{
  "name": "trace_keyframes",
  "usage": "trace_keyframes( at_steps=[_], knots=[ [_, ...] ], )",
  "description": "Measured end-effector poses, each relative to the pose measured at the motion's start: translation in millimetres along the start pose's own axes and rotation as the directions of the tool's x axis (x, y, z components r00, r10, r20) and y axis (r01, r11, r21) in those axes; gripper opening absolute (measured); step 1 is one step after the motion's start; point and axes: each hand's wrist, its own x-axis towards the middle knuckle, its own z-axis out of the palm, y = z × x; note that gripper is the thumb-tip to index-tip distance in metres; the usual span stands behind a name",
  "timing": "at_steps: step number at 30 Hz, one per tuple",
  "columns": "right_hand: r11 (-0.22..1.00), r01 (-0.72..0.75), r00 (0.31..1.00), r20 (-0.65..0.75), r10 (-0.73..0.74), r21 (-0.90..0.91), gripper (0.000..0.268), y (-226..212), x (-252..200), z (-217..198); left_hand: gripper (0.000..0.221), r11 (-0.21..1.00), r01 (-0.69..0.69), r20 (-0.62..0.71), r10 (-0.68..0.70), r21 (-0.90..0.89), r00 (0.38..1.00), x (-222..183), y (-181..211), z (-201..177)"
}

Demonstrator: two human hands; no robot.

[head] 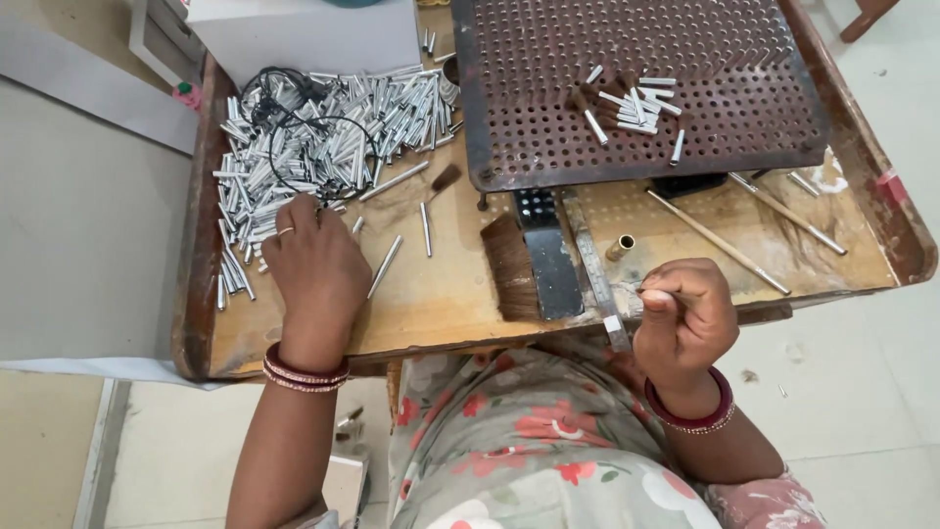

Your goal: The recorder is assembling small metal tubes by inserting components and checking the fit.

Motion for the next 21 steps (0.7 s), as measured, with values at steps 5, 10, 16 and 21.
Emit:
trace_keyframes(
  at_steps=[5, 10, 16, 21],
  knots=[
    [0.998, -0.063, 0.996, 0.067, 0.061, 0.027, 0.030, -1, -7, 0, 0.015, 0.978, -0.009, -0.013, 0.007, -0.210, 1.000, -15, 42, -37],
    [0.931, -0.264, 0.955, 0.201, 0.217, 0.251, 0.031, -16, -11, 6, 0.023, 0.488, -0.215, -0.131, 0.201, -0.846, 0.971, -45, 113, -70],
    [0.731, -0.470, 0.883, 0.285, 0.374, 0.495, 0.030, -18, -21, 0, 0.029, 0.271, -0.324, -0.273, 0.212, -0.906, 0.939, -61, 146, -49],
    [0.678, -0.499, 0.866, 0.295, 0.403, 0.540, 0.028, -22, -22, 2, 0.029, 0.252, -0.295, -0.260, 0.163, -0.922, 0.952, -67, 147, -45]
  ],
)
